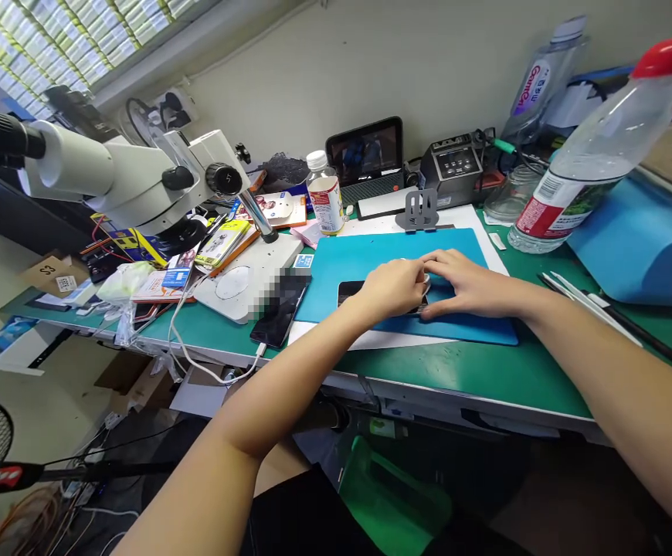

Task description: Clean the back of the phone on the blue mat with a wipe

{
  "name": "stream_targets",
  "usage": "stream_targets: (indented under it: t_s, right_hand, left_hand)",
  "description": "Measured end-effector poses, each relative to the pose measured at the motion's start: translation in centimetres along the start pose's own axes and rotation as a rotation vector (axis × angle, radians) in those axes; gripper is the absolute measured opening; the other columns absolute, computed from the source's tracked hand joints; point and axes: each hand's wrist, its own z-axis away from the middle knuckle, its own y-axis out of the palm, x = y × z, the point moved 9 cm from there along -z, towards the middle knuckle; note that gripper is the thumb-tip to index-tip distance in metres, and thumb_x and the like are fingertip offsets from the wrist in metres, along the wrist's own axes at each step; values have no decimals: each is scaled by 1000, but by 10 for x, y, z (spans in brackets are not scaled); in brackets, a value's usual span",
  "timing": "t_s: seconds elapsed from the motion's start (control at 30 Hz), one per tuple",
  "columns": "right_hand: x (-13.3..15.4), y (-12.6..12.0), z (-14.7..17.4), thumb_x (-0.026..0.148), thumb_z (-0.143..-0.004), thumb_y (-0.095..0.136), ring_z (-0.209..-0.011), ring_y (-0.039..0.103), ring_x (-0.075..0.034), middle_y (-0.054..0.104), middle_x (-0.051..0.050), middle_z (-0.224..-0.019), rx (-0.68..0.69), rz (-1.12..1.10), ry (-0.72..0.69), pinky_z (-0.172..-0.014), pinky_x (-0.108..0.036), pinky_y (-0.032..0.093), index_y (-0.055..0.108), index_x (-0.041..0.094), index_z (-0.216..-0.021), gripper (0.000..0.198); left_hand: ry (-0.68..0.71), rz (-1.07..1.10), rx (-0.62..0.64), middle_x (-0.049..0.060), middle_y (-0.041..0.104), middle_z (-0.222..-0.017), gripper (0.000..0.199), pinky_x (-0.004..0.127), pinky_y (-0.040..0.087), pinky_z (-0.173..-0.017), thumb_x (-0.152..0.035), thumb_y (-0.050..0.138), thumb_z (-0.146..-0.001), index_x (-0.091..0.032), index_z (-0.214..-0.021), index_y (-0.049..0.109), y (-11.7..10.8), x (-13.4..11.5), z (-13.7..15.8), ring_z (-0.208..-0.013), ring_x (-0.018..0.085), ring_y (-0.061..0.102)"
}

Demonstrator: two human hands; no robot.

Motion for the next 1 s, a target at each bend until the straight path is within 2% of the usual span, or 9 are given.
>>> stream_targets:
  t_s: [0.07,0.27,0.33,0.4,0.47,0.67,0.77,0.87,1.0]
  right_hand:
    - [0,0,0,77,-65,71,-134,41,-43,54,-12,-137,5,0,7,-111,-61,38,64,30,-125,77]
    - [0,-1,3,77,-64,71,-135,39,-45,54,-11,-137,10,-24,27,-109,-61,40,65,32,-125,76]
    - [0,-1,3,77,-64,71,-135,40,-45,54,-10,-137,17,-31,26,-107,-61,41,64,32,-126,77]
    - [0,0,3,77,-64,71,-135,40,-45,55,-10,-137,21,-29,22,-107,-62,42,64,32,-126,76]
    - [0,-1,2,77,-64,71,-134,40,-44,55,-10,-136,16,-21,17,-108,-62,41,64,32,-124,76]
    - [-1,-1,-1,79,-62,72,-131,43,-44,56,-12,-135,-15,4,16,-109,-63,39,66,30,-123,78]
    - [0,-2,-1,78,-63,71,-129,44,-43,57,-12,-132,-22,-1,3,-107,-63,41,65,30,-124,78]
    - [0,-2,-1,78,-63,71,-130,44,-43,56,-12,-134,-21,6,-2,-108,-63,40,66,30,-122,76]
    - [0,-2,0,76,-63,72,-134,41,-44,56,-11,-137,-10,-1,7,-110,-63,38,66,32,-123,75]
  left_hand:
    - [-22,-2,-13,4,71,-82,15,29,33,-59,-23,56,-93,-21,-78,59,-5,14,10,-75,21,63]
    - [-145,-49,-60,0,62,-68,20,29,33,-58,-20,57,-90,-22,-71,53,-35,85,67,-64,19,57]
    - [-166,-66,-70,0,61,-67,22,29,34,-58,-19,57,-90,-22,-69,51,-41,96,77,-64,19,56]
    - [-169,-82,-74,1,62,-69,22,29,34,-59,-19,57,-90,-22,-69,51,-42,95,77,-66,19,58]
    - [-156,-92,-72,2,64,-73,20,29,35,-60,-19,57,-90,-22,-71,54,-37,83,66,-70,20,59]
    - [-72,-70,-36,9,73,-91,15,30,40,-66,-23,54,-95,-19,-86,64,-9,16,11,-85,24,65]
    - [-34,-48,-15,9,74,-95,13,30,41,-67,-22,54,-94,-20,-90,66,-2,-5,0,-87,25,67]
    - [-44,-43,-7,8,73,-92,13,29,41,-65,-24,55,-94,-20,-86,65,-7,6,8,-85,24,67]
    - [-128,-70,-28,5,70,-79,14,29,37,-60,-20,59,-90,-21,-76,59,-27,58,42,-75,23,64]
